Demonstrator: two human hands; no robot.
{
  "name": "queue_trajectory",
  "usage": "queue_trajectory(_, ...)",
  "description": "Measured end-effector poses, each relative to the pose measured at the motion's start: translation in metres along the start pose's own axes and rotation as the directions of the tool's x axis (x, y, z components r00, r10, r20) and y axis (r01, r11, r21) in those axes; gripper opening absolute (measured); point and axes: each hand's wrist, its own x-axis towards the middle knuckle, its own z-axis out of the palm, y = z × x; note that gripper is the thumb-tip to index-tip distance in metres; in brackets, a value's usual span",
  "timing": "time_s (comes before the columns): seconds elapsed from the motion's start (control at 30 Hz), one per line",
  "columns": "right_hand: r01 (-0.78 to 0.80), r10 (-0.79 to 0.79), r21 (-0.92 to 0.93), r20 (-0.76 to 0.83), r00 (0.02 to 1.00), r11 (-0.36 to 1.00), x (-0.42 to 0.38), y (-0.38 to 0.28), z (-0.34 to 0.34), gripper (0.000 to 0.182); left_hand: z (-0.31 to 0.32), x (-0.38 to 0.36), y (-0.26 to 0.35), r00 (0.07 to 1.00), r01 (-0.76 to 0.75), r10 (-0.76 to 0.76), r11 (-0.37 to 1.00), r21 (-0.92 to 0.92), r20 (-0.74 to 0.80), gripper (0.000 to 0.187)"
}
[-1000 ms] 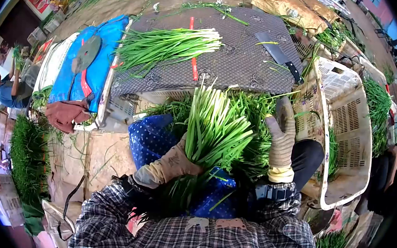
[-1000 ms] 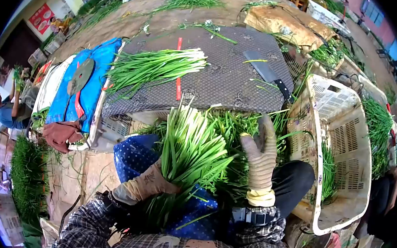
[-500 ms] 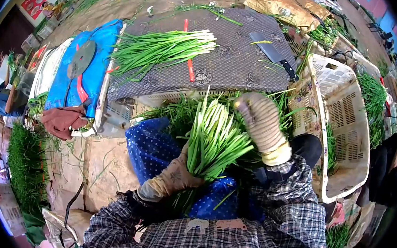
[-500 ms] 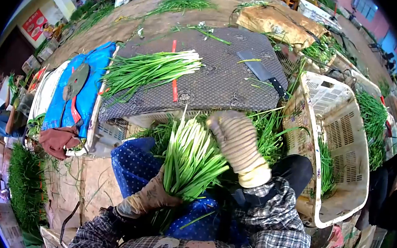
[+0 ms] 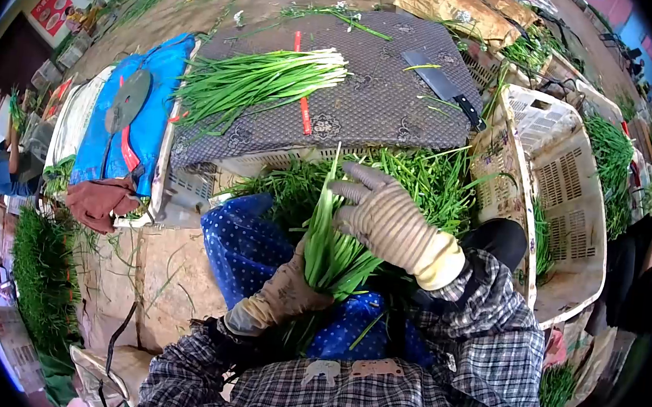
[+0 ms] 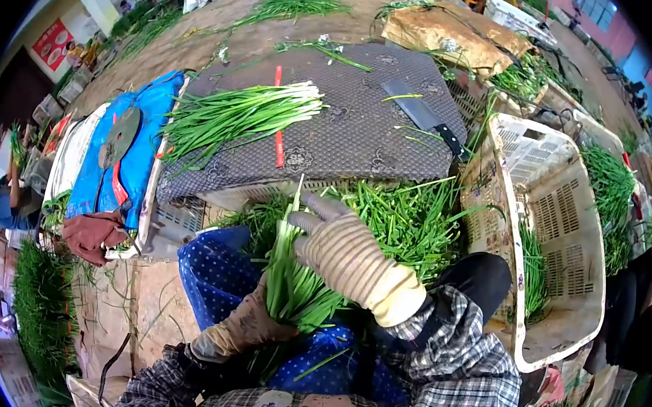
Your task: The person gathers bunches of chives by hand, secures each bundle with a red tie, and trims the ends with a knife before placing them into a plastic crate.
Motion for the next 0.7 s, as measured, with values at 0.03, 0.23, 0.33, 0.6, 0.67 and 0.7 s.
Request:
queue_trajectory(0.03, 0.06, -0.064, -0.074, -0.055, 0.996, 0.995, 0.007, 0.006, -0.004, 0.012, 0.0, 0.003, -0.01, 1.0, -0.021, 0.022, 1.0, 0.014, -0.005, 0.119)
queue_trajectory(0.23, -0.333, 0.811, 0.851, -0.168, 0.561, 0.406, -0.036, 0.056, -0.025, 0.019, 0.0, -0.001, -0.012, 0.996, -0.086, 0.086, 0.996, -0.037, 0.001, 0.116)
queue_trajectory(0.33, -0.368, 0.85, 0.809, -0.276, 0.449, 0.458, -0.063, 0.081, -0.041, 0.019, -0.004, 0.0, -0.015, 0.997, -0.078, 0.078, 0.997, -0.022, -0.001, 0.114)
queue_trajectory(0.6, -0.494, 0.637, 0.848, 0.274, 0.721, 0.194, -0.056, 0.075, -0.002, 0.045, -0.001, -0.001, 0.01, 0.867, -0.497, 0.412, 0.672, 0.548, 0.281, 0.052)
queue_trajectory(0.67, -0.362, 0.579, 0.931, 0.319, 0.75, -0.045, -0.037, 0.059, 0.013, 0.042, 0.001, 0.001, 0.005, 0.762, -0.614, 0.51, 0.371, 0.697, 0.4, 0.046)
queue_trajectory(0.7, -0.287, 0.638, 0.951, 0.154, 0.754, 0.11, -0.027, 0.046, 0.022, 0.038, 0.002, 0.002, 0.006, 0.764, -0.612, 0.514, 0.384, 0.691, 0.391, 0.046)
